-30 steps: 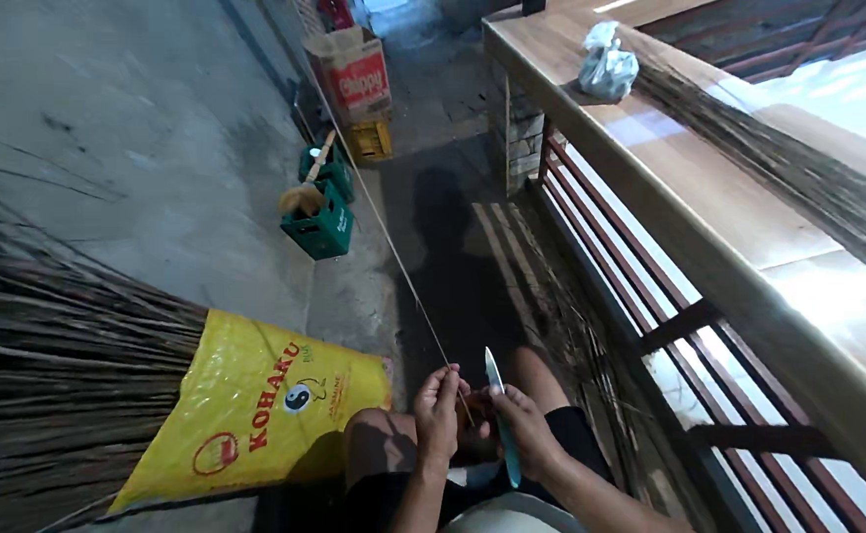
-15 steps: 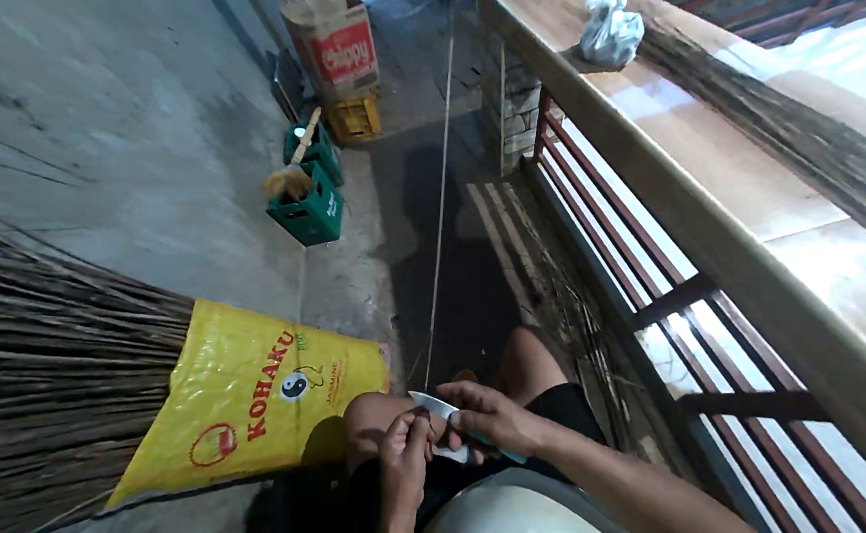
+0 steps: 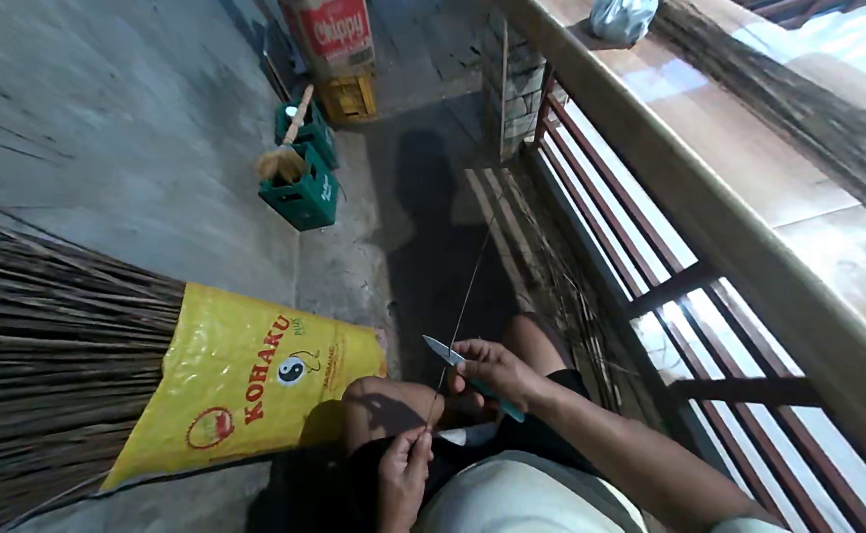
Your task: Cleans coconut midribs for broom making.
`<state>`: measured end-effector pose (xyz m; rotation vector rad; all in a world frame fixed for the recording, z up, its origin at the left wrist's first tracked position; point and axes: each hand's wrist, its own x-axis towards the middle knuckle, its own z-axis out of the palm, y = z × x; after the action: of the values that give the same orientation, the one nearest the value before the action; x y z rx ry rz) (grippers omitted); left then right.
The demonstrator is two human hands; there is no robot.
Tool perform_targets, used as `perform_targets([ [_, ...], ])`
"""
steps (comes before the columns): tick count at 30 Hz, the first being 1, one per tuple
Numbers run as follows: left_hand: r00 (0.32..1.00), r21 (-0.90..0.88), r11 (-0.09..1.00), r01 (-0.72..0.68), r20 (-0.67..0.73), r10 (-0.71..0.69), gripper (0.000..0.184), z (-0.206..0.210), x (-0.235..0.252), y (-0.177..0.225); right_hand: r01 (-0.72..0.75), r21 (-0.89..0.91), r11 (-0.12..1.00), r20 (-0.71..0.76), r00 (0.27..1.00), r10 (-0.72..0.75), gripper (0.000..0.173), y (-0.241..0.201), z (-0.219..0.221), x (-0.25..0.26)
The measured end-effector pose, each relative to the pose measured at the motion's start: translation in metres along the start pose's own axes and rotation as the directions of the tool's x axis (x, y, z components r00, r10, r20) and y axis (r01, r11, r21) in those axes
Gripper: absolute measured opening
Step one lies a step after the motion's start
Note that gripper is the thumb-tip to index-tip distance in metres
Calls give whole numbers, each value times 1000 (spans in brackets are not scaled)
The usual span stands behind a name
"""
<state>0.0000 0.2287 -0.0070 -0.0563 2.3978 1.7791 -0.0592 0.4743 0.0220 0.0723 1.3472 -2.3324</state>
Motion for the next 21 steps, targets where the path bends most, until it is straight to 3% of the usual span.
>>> perform_targets([
  [2,998,-14,999,43,49,-42,20,0,3,3,22,-9,1000,-24,999,-22,32,7,5,2],
  [9,997,-65,995,-72,-23,70,17,6,16,13,-87,-82,993,125,987,96,31,26,32,-5],
  [12,995,-54,994,-100,-23,99,16,-1,12,6,-26,10,1000,55,998,26,27,12,17,-2],
  [15,998,-27,998,-59,-31,58,15,-9,6,-2,-46,110,993,-19,999,48,29,-2,-1,3],
  [21,999,-31,999,-30,-38,29,15,-19,-3,-9,-39,67,997,-19,999,40,28,18,12,-2],
])
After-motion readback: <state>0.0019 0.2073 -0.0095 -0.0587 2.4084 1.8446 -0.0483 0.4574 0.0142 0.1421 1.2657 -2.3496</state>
